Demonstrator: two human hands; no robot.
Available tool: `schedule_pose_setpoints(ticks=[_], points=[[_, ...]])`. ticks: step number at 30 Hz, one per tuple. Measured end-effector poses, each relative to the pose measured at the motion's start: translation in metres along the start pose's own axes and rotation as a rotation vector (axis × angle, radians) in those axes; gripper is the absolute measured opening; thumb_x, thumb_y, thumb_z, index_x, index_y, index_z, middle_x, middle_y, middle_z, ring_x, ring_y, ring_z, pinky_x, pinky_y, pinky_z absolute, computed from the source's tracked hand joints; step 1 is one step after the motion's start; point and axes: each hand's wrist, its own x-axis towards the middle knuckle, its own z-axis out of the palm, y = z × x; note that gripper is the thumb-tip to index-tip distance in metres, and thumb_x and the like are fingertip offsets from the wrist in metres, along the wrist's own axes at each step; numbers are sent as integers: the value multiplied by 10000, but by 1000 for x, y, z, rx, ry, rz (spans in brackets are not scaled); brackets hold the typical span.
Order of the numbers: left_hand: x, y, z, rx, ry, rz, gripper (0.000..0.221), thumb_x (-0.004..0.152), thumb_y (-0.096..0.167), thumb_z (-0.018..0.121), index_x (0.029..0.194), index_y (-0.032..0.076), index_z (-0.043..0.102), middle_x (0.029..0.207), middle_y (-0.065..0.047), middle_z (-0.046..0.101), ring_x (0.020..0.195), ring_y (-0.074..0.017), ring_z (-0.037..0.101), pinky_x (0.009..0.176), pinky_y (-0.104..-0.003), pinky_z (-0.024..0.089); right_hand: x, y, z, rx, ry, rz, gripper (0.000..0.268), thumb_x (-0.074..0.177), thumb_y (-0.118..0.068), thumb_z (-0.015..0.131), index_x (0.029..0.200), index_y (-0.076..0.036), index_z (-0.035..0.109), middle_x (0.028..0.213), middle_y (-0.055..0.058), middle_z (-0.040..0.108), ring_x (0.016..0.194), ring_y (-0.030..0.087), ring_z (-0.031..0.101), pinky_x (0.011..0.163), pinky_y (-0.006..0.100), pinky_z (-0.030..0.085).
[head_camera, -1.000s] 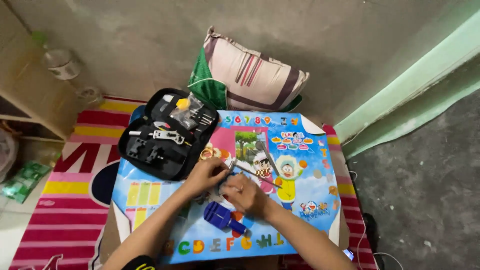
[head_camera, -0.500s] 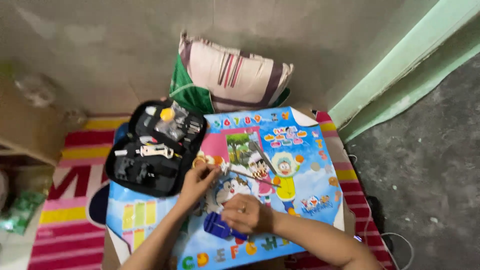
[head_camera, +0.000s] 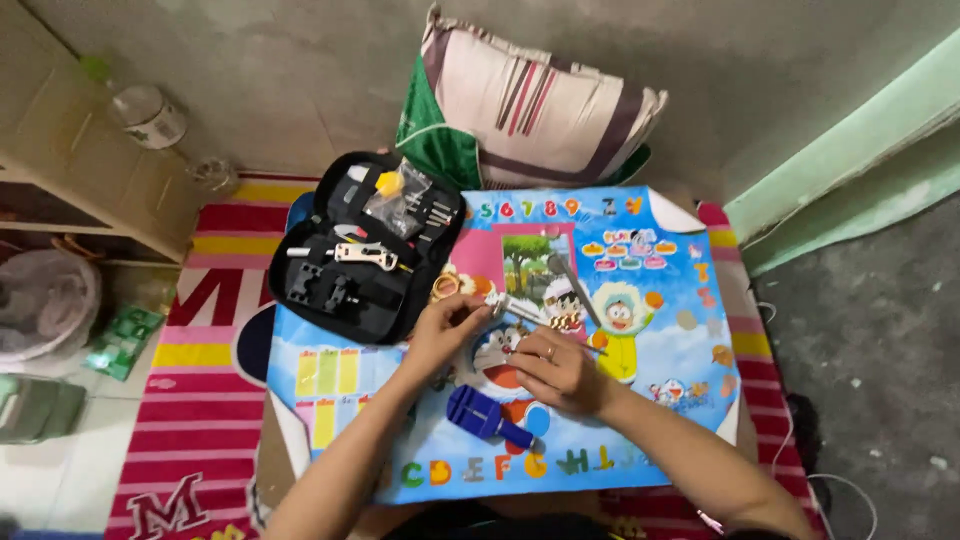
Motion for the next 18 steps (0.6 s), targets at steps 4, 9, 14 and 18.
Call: schedule_pose_setpoints(ticks=[4, 9, 14, 18], points=[[4, 32, -23, -343, 2, -273, 110, 892, 143, 758, 879, 34, 768, 540, -69, 532, 363, -140, 513, 274, -217, 365, -14, 18, 16, -255, -53, -222, 99, 951, -26, 636, 915, 13, 719, 799, 156, 649, 633, 310, 640, 547, 388, 556], [6, 31, -32, -455, -2, -334, 112, 891, 160, 740, 884, 48, 752, 540, -121, 569, 357, -160, 520, 265, -247, 352, 4, 22, 2, -237, 5, -130, 104, 920, -46, 682, 993, -3, 741, 890, 153, 669, 683, 306, 650, 619, 408, 577], [11, 31, -34, -349, -98, -243, 123, 881, 146, 761, 911, 27, 761, 587, -127, 639, 433, -154, 572, 349, -223, 422, -51, 17, 22, -63, 70, -102, 114, 923, -71, 684, 976, -10, 765, 934, 163, 693, 704, 315, 657, 639, 406, 571], [6, 22, -28, -424, -119, -261, 145, 896, 134, 770, 913, -10, 759, 598, -126, 629, 464, -187, 627, 390, -242, 466, -35, -9, 21, 13, 44, -23, 120, 948, -55, 652, 1004, -18, 752, 939, 145, 702, 711, 310, 667, 628, 396, 578]])
